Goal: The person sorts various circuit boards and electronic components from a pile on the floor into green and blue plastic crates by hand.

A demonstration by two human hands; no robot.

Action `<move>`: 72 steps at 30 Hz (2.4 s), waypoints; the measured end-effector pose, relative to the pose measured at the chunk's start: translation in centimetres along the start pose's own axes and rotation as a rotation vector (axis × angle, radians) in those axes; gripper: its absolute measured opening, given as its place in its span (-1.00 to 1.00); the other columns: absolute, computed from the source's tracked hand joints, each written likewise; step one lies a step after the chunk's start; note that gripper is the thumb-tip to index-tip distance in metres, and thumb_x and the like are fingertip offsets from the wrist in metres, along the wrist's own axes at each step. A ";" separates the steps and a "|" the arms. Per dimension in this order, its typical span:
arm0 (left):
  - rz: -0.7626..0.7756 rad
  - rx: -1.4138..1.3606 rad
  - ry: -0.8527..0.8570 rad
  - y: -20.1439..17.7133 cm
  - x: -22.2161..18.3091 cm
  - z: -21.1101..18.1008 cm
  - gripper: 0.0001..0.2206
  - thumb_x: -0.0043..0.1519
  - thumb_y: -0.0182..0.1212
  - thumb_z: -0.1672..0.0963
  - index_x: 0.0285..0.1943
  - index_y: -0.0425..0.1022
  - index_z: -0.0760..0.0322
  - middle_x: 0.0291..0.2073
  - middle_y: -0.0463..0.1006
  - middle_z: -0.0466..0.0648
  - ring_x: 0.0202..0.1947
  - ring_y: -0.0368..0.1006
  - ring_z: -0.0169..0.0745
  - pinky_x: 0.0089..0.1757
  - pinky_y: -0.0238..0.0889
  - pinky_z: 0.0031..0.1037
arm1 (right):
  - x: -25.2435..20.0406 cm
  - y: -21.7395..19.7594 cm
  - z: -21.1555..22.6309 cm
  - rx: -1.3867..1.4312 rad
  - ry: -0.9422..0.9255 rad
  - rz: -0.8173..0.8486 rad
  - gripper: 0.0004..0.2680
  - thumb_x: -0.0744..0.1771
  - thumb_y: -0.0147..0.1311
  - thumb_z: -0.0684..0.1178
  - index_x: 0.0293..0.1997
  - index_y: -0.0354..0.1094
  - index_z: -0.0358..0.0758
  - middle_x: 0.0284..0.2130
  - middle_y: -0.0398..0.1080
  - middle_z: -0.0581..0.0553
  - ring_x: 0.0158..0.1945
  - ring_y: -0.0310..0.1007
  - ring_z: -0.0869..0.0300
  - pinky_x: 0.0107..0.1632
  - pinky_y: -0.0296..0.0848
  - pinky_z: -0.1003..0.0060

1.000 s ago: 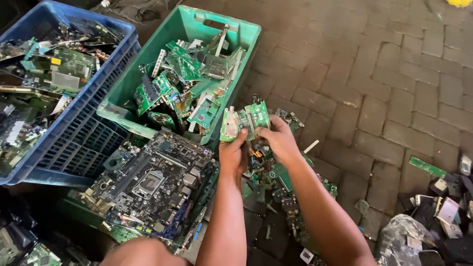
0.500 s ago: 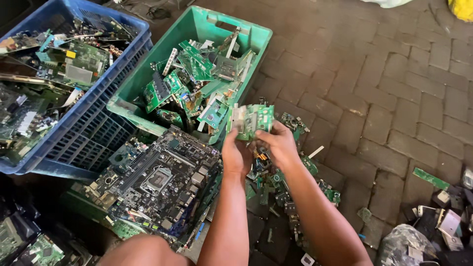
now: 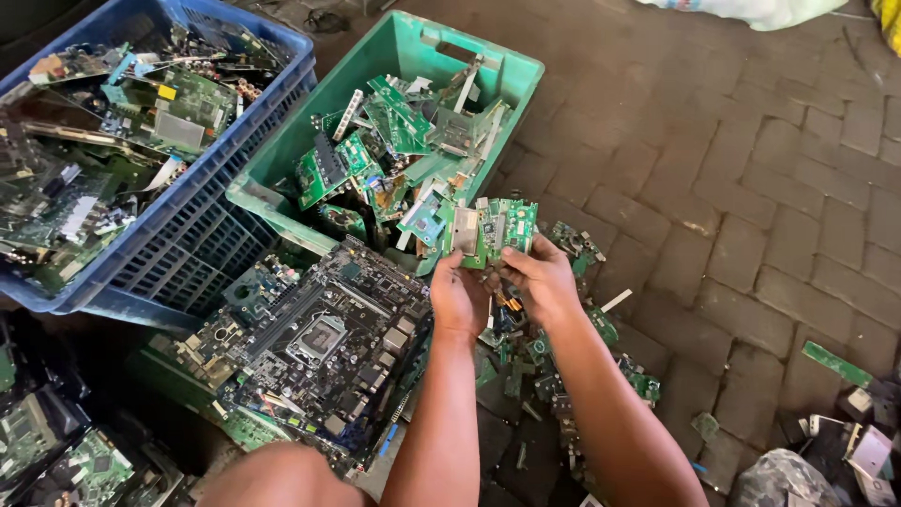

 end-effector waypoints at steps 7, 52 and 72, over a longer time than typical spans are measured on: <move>-0.260 -0.042 0.024 0.7 -1.0 -0.6 -0.72 0.18 0.22 0.07 -0.01 0.59 0.29 -0.13 0.59 0.09 -0.14 0.47 0.05 -0.13 0.38 -0.17 | -0.2 1.6 -1.3 -0.053 0.013 -0.009 -0.80 0.21 0.36 -0.33 -0.15 0.48 -0.34 -0.43 0.38 -0.10 -0.42 0.54 0.09 -0.41 0.63 0.29; 0.208 2.153 -0.402 -15.0 0.2 15.3 -0.65 0.16 0.09 -0.03 -0.04 0.60 0.19 -0.05 0.64 0.15 0.07 0.55 0.25 0.00 0.46 0.08 | -0.5 -23.7 -9.6 -2.269 -0.340 0.488 -0.77 0.28 0.04 -0.07 -0.02 0.55 -0.09 0.02 0.49 -0.11 0.20 0.41 -0.21 0.01 0.51 -0.02; 0.094 2.088 -0.149 -9.2 -4.7 11.3 -0.70 0.16 0.12 0.18 0.08 0.48 0.39 0.00 0.46 0.31 0.04 0.52 0.43 0.04 0.45 0.03 | -4.0 -20.9 -7.6 -1.855 0.011 0.164 -0.54 0.18 0.31 0.09 0.11 0.26 -0.25 -0.12 0.42 -0.41 -0.03 0.51 -0.38 -0.01 0.57 -0.19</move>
Point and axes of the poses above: each hand's wrist, its own x-axis towards the middle knuckle, its own y-axis out of the palm, z = x × y, the point moved 7 cm from there along x, towards the middle knuckle
